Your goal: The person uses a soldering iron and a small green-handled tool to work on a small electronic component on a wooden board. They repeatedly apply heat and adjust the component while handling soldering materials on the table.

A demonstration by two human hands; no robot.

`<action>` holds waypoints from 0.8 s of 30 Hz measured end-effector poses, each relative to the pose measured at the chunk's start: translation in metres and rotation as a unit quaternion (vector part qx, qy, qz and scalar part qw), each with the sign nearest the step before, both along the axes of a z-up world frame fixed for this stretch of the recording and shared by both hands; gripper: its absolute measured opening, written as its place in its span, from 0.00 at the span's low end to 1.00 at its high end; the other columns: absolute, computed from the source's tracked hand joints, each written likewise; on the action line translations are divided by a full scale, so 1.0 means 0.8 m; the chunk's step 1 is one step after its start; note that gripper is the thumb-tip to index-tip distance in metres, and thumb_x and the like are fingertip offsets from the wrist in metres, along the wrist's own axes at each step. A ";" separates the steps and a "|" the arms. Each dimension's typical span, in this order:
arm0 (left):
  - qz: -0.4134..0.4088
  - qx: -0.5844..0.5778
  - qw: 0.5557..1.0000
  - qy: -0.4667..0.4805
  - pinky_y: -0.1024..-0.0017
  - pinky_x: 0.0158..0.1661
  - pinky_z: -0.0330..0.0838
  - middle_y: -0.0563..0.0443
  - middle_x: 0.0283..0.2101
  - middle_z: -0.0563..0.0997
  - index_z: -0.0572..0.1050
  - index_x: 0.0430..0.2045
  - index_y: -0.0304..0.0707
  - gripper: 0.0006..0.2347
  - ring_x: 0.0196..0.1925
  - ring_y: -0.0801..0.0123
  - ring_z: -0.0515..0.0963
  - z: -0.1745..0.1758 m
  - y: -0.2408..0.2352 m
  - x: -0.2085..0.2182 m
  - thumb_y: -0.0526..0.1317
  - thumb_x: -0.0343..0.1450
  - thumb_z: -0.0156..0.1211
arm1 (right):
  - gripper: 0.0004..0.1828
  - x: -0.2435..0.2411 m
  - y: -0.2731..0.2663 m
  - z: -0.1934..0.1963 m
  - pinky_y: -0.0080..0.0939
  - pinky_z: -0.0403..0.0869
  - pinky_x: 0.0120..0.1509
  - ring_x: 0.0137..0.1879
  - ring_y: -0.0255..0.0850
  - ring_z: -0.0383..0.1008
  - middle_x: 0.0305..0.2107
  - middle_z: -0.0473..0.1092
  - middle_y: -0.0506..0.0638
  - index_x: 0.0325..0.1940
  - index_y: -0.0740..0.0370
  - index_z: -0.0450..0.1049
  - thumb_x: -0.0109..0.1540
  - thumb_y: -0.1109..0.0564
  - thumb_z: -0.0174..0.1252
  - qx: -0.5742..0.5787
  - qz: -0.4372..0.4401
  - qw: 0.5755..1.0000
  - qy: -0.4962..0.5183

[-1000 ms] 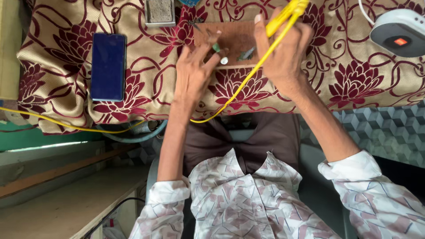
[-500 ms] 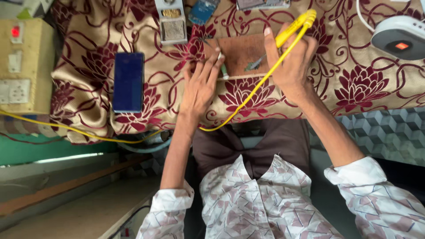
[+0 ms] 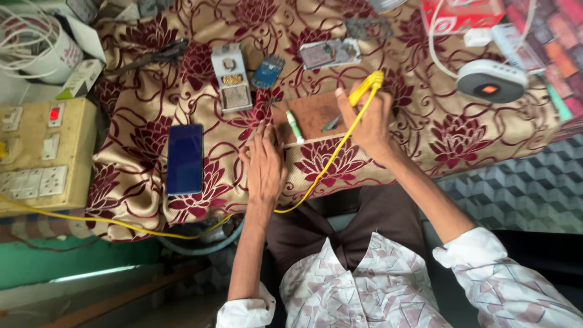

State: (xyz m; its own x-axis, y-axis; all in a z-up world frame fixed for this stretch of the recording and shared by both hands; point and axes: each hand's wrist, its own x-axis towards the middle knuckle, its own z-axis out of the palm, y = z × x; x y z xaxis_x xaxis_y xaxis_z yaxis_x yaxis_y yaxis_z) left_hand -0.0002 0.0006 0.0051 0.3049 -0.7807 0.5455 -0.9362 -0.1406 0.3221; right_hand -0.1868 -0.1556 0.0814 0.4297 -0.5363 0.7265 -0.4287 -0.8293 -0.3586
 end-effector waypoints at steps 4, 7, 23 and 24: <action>0.011 0.071 0.997 0.014 0.48 0.61 0.54 0.40 0.68 0.64 0.58 0.66 0.30 0.34 0.66 0.52 0.65 0.003 -0.001 -0.002 0.36 0.61 0.60 | 0.20 -0.006 -0.001 0.002 0.42 0.55 0.33 0.25 0.34 0.53 0.18 0.55 0.44 0.26 0.61 0.62 0.68 0.56 0.62 0.141 0.041 0.988 -0.044; 0.003 0.016 1.000 0.006 0.49 0.63 0.56 0.40 0.67 0.66 0.57 0.68 0.28 0.33 0.64 0.52 0.66 0.006 0.005 0.002 0.35 0.65 0.59 | 0.22 -0.011 0.001 0.000 0.37 0.50 0.27 0.24 0.28 0.49 0.18 0.51 0.41 0.25 0.61 0.58 0.69 0.57 0.60 0.195 0.097 0.972 -0.083; -0.061 0.128 0.987 -0.069 0.47 0.66 0.52 0.36 0.71 0.61 0.58 0.66 0.26 0.30 0.73 0.48 0.58 0.004 0.037 0.000 0.39 0.67 0.55 | 0.12 -0.031 0.023 0.020 0.36 0.57 0.27 0.24 0.28 0.56 0.18 0.56 0.43 0.31 0.63 0.64 0.66 0.58 0.57 0.209 0.127 0.967 -0.065; -0.066 0.109 0.989 -0.077 0.48 0.67 0.52 0.35 0.71 0.61 0.59 0.66 0.27 0.28 0.73 0.48 0.58 -0.001 0.044 -0.002 0.38 0.69 0.53 | 0.12 -0.033 0.027 0.018 0.36 0.58 0.28 0.24 0.29 0.57 0.18 0.57 0.44 0.31 0.63 0.64 0.66 0.59 0.57 0.199 0.132 0.969 -0.060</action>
State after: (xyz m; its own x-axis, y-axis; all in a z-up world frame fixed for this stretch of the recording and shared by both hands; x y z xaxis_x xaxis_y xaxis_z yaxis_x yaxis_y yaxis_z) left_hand -0.0018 0.0359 0.0042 0.1191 -0.9124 0.3915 -0.9867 -0.0650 0.1487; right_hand -0.2136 -0.1342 0.0961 0.5152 -0.6671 0.5380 -0.1556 -0.6901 -0.7067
